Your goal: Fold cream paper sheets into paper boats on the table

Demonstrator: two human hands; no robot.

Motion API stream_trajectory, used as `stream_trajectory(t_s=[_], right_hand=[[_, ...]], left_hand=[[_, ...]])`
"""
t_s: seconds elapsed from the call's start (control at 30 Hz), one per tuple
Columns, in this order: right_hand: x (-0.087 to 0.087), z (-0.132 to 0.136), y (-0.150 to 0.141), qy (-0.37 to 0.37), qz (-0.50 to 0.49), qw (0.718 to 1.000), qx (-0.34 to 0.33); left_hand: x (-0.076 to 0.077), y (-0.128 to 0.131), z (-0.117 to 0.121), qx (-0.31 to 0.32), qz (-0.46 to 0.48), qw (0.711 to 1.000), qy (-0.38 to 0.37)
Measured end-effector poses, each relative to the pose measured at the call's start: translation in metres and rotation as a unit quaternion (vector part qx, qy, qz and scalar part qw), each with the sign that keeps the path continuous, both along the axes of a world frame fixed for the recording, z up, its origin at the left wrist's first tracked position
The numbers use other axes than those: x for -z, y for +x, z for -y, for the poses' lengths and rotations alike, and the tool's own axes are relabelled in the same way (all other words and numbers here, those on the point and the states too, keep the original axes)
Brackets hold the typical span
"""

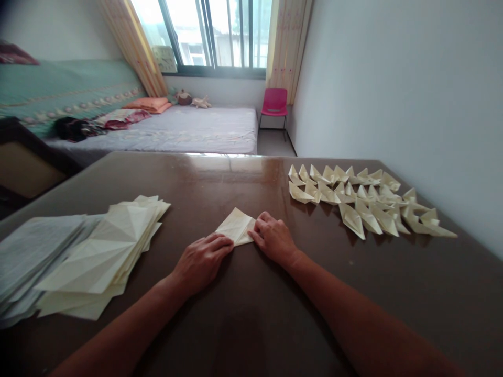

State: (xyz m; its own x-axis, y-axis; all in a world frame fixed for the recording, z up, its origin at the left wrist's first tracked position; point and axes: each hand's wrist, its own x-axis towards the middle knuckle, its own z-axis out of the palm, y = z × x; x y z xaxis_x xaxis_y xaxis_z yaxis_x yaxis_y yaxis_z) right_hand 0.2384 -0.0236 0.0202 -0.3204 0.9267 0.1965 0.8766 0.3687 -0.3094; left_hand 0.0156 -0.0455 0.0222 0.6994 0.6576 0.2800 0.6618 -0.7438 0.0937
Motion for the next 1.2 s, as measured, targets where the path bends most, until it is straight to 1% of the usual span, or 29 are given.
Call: stream_trajectory(t_s=[0.13, 0.33, 0.43, 0.6, 0.83, 0.9, 0.97, 1.03, 1.1, 1.13, 1.2], right_hand=[[0.0, -0.001, -0.002, 0.0, 0.02, 1.0, 0.013], [0.001, -0.002, -0.003, -0.001, 0.026, 0.999, 0.019], [0.001, -0.002, -0.003, -0.001, 0.032, 0.999, 0.017], [0.001, -0.001, -0.003, -0.002, 0.031, 0.999, 0.016], [0.0, -0.001, -0.003, -0.014, 0.04, 0.999, 0.021], [-0.002, 0.001, -0.004, -0.003, 0.044, 0.999, 0.022], [-0.007, 0.007, -0.006, 0.027, 0.061, 0.998, -0.005], [-0.013, 0.016, -0.01, 0.057, 0.101, 0.991, -0.064], [-0.018, 0.026, -0.015, 0.065, 0.156, 0.98, -0.108], [-0.02, 0.031, -0.016, 0.061, 0.184, 0.975, -0.111], [-0.022, 0.039, -0.018, 0.051, 0.23, 0.968, -0.091]], left_hand=[[-0.001, 0.001, 0.0, 0.0, 0.004, 1.0, -0.009], [-0.002, 0.003, 0.001, -0.007, 0.01, 1.0, -0.023], [-0.003, 0.005, 0.001, -0.021, -0.007, 1.0, -0.016], [-0.006, 0.007, 0.002, -0.021, -0.059, 0.998, -0.014], [-0.01, 0.009, 0.005, -0.011, -0.066, 0.998, 0.002], [-0.01, 0.01, 0.006, -0.008, -0.072, 0.997, 0.011], [-0.009, 0.009, 0.006, -0.008, -0.071, 0.997, 0.018], [-0.008, 0.009, 0.005, -0.008, -0.067, 0.998, 0.019], [-0.008, 0.009, 0.005, -0.009, -0.062, 0.998, 0.018], [-0.008, 0.009, 0.005, -0.009, -0.061, 0.998, 0.018], [-0.007, 0.009, 0.005, -0.01, -0.063, 0.998, 0.018]])
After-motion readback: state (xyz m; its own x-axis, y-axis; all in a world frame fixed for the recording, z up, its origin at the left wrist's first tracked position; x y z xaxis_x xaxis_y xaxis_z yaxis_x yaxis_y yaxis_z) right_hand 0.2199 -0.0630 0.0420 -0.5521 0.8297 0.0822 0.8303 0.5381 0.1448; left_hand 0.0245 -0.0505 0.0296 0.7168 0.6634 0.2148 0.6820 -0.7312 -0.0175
